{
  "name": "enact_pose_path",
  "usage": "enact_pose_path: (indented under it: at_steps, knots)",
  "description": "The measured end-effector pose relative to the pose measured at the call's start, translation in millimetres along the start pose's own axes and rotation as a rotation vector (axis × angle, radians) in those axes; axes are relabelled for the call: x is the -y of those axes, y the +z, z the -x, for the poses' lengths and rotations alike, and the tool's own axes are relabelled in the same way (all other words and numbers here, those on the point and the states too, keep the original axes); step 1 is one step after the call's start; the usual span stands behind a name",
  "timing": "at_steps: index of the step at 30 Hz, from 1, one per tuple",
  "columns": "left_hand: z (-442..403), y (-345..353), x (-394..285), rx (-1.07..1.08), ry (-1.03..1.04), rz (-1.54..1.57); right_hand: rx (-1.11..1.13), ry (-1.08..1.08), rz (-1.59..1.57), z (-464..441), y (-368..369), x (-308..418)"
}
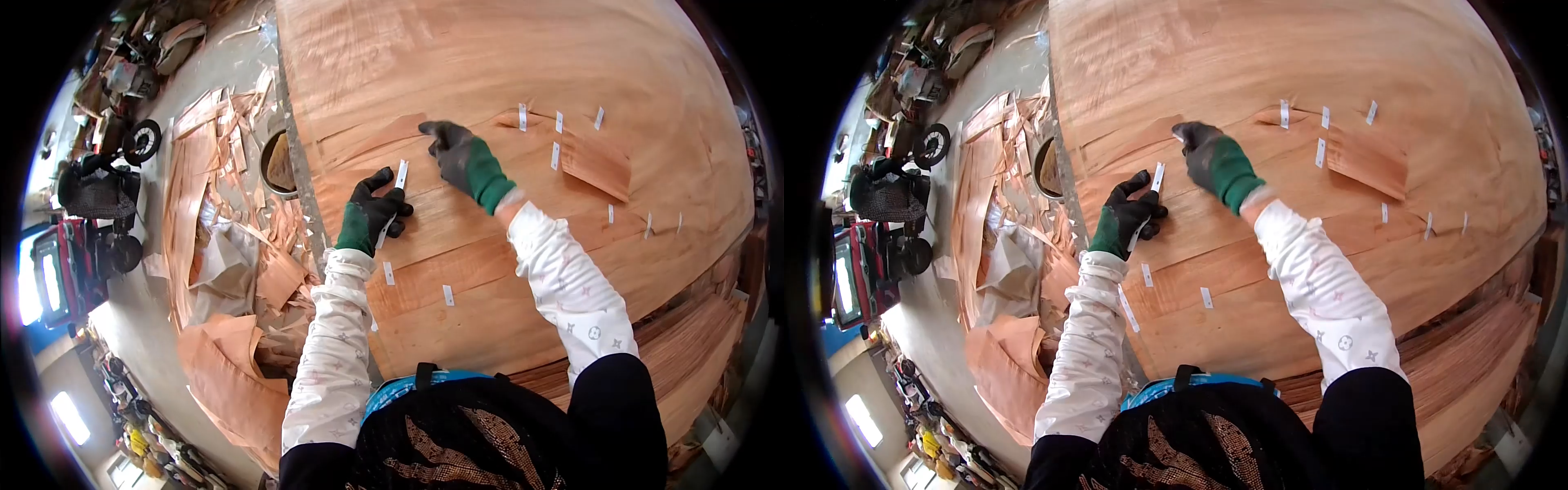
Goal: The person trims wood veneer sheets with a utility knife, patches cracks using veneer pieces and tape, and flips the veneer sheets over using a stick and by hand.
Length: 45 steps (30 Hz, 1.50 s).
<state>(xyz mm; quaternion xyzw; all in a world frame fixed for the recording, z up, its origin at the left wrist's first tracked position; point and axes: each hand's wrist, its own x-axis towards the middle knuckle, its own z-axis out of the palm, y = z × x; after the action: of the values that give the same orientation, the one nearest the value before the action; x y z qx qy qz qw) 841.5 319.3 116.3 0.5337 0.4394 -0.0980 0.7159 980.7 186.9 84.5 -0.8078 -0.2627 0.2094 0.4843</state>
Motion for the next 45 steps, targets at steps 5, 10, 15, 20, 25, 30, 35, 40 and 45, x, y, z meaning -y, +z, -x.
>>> enact_pose_path:
  at_steps: [5, 10, 15, 20, 25, 30, 35, 40, 45]
  knots:
    - [-3.9, -2.4, 11.4, 0.062, 0.079, 0.044, 0.244, -0.453, 1.016, 50.5, 28.5, 25.3]
    - [22.5, -47.5, 12.6, 0.013, 0.310, -0.564, 0.092, -0.611, 1.022, 54.4, 41.9, -2.2]
    - [-1.4, -109.8, -17.2, -0.191, 0.135, 0.045, 0.269, -0.433, 1.140, 44.4, 41.4, 32.0]
    - [-23.2, -113.0, -0.7, -0.193, 0.119, 0.185, 0.019, -0.587, 0.975, 11.8, 76.7, 69.2]
    - [-19.9, -114.4, -2.7, -0.165, 0.156, 0.114, 0.174, -0.671, 1.082, -17.3, 135.8, 69.9]
    - [-3.5, -150.6, -12.5, -0.173, 0.256, -0.266, 0.174, -0.736, 1.179, -17.1, 142.2, 62.1]
    - [-13.9, -187.8, 23.2, 0.091, 0.486, -0.198, 0.316, -0.697, 1.174, -21.2, 131.0, 74.2]
    - [54.8, -108.4, 49.4, -0.109, 0.038, 0.248, 0.030, -0.697, 0.806, 8.2, 104.4, 82.8]
    - [30.8, -107.2, 81.8, -0.109, 0.044, 0.197, 0.313, -0.755, 1.037, 71.0, 128.8, 61.6]
